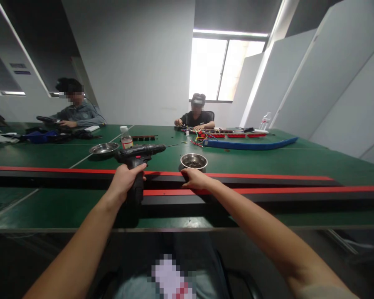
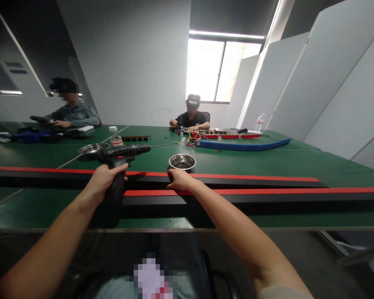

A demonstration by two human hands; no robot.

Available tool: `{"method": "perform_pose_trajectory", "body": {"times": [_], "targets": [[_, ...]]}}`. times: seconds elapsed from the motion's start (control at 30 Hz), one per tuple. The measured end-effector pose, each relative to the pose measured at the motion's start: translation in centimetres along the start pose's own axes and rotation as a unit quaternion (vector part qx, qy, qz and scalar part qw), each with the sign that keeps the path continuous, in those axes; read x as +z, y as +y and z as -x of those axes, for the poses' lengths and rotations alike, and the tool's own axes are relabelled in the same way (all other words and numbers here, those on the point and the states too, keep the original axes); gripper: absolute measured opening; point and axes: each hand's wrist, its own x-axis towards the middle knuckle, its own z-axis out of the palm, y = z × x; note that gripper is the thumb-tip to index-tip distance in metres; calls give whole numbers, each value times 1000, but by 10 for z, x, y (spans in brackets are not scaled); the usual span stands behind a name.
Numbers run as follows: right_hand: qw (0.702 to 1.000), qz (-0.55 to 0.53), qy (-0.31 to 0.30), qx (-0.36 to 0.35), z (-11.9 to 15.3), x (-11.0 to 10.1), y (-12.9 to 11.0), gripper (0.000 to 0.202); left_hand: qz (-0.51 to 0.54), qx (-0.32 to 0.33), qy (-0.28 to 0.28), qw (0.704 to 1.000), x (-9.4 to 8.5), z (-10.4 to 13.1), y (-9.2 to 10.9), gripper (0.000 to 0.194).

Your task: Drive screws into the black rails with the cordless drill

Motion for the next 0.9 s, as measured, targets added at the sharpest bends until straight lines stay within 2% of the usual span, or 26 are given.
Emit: {"method": "perform_pose_trajectory", "body": {"times": [0.13,0.23,0.37,0.57,0.7,0.8,0.87,0.9], "targets": [[997,-73,-21,-10,-4,0,12,66,88,-33,-23,995,17,5,-7,36],[994,-106,-21,-1,4,-5,23,67,117,-41,-50,991,24,9,-9,35],[990,-134,-34,21,29,-21,41,58,141,-40,-89,985,27,13,-11,33],[981,-150,-33,121,74,-49,80,64,212,-37,-151,965,32,22,-18,30],[974,-142,-59,168,93,-69,103,57,219,-27,-169,961,36,29,-25,30],[972,-106,-84,192,89,-85,104,53,214,-19,-180,960,36,31,-29,30],[975,-96,-54,195,70,-91,96,52,212,-18,-174,962,36,31,-30,30],[977,-102,-17,186,56,-90,90,51,209,-19,-167,963,37,31,-30,31]]}}
